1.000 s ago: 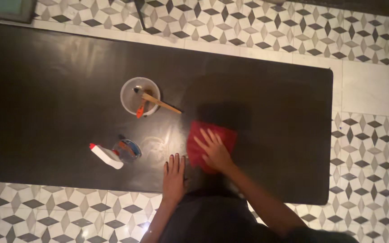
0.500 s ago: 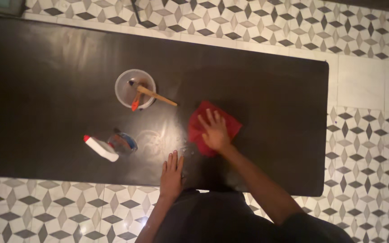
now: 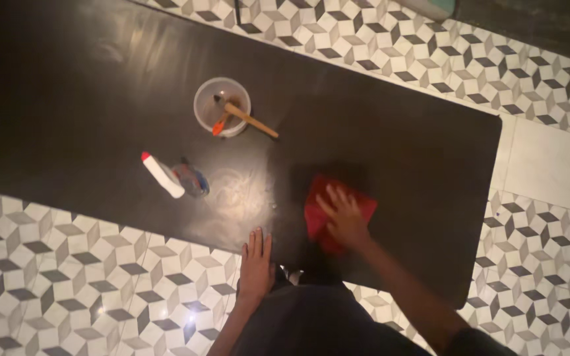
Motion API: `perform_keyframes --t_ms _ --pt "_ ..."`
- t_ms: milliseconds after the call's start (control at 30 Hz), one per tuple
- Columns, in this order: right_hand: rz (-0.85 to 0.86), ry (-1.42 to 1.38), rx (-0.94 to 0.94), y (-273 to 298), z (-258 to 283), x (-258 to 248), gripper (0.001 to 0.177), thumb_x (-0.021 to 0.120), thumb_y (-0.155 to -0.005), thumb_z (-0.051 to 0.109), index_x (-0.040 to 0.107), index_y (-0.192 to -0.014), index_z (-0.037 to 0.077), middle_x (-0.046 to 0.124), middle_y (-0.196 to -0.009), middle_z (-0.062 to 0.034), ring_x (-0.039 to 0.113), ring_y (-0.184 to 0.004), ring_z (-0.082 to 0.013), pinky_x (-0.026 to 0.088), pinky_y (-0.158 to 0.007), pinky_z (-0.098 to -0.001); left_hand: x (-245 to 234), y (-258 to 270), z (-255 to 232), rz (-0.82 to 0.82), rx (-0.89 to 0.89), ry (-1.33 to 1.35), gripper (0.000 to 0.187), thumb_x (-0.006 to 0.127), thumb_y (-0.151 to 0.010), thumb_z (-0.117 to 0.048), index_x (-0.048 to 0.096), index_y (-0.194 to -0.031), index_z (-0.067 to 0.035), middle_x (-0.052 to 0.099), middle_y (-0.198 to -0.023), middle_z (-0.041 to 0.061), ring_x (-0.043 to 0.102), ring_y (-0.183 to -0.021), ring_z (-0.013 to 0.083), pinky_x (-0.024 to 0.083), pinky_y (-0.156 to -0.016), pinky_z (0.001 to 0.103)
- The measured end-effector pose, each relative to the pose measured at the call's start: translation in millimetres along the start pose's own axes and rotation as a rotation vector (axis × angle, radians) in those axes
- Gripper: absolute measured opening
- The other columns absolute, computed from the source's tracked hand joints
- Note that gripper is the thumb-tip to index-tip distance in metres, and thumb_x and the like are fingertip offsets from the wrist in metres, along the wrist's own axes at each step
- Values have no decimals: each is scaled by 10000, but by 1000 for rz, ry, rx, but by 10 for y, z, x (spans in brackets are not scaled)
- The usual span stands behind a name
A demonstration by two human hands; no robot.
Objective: The person wipes a dark tabletop with a red cloth, then uses a paintbrush to apply a liquid from a clear plastic container onto the table surface. A spray bottle and wooden stick are also present on the table.
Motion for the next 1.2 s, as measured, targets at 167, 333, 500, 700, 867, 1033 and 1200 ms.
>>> perform_keyframes --t_ms 167,333,500,700,867,1033,1200 --pt "-50 25 71 -602 79 -29 837 769 -795 276 416 -1552 226 248 -1646 -192 291 -1467 -454 310 -1131 -613 54 111 2 -85 -46 0 821 704 -794 -116 331 -1518 -15 210 -1631 264 196 -1525 409 227 -1195 557" --pt "29 -21 -142 -696 885 150 806 763 -803 288 427 -1533 229 250 -1650 -183 279 -1483 -460 312 -1146 -599 134 261 37 -63 -122 67 815 685 -780 -100 328 -1508 -14 220 -1622 265 204 -1516 408 241 -1194 551" --pt "120 -110 -298 41 1081 272 863 751 -774 235 413 -1568 230 233 -1674 -176 253 -1517 -439 273 -1186 -600 48 433 10 -187 -127 112 734 651 -837 -92 372 -1509 1 265 -1616 278 250 -1510 420 274 -1175 568" --pt "55 -45 -182 -16 580 164 865 742 -764 229 408 -1562 211 262 -1654 -197 296 -1487 -452 283 -1152 -614 15 655 72 -224 -173 201 738 645 -828 -96 364 -1498 33 279 -1609 276 260 -1491 434 280 -1166 562" --pt "-28 -57 -96 -596 886 165 804 753 -774 270 454 -1518 208 282 -1625 -216 314 -1442 -480 296 -1122 -622 -27 736 153 -271 -241 222 736 651 -859 -123 357 -1519 16 309 -1584 261 298 -1479 430 283 -1178 553" --pt "-18 -129 -335 -367 1488 263 796 751 -771 265 489 -1517 174 279 -1636 -208 290 -1474 -461 278 -1164 -630 45 819 312 -293 -344 280 785 685 -832 -143 334 -1519 2 286 -1609 268 318 -1423 460 289 -1167 526" --pt "146 -119 -369 277 1361 297 809 745 -788 225 461 -1545 202 254 -1656 -172 236 -1522 -414 249 -1191 -603 54 900 448 -348 -384 297 816 708 -803 -130 334 -1517 -5 300 -1576 271 321 -1434 467 290 -1162 523"
Point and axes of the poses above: each hand's wrist, its own y-axis away from the middle knuckle, its own x-axis out of the palm, z = x × y, the point moved 10 cm from there along -y, towards the middle knuckle
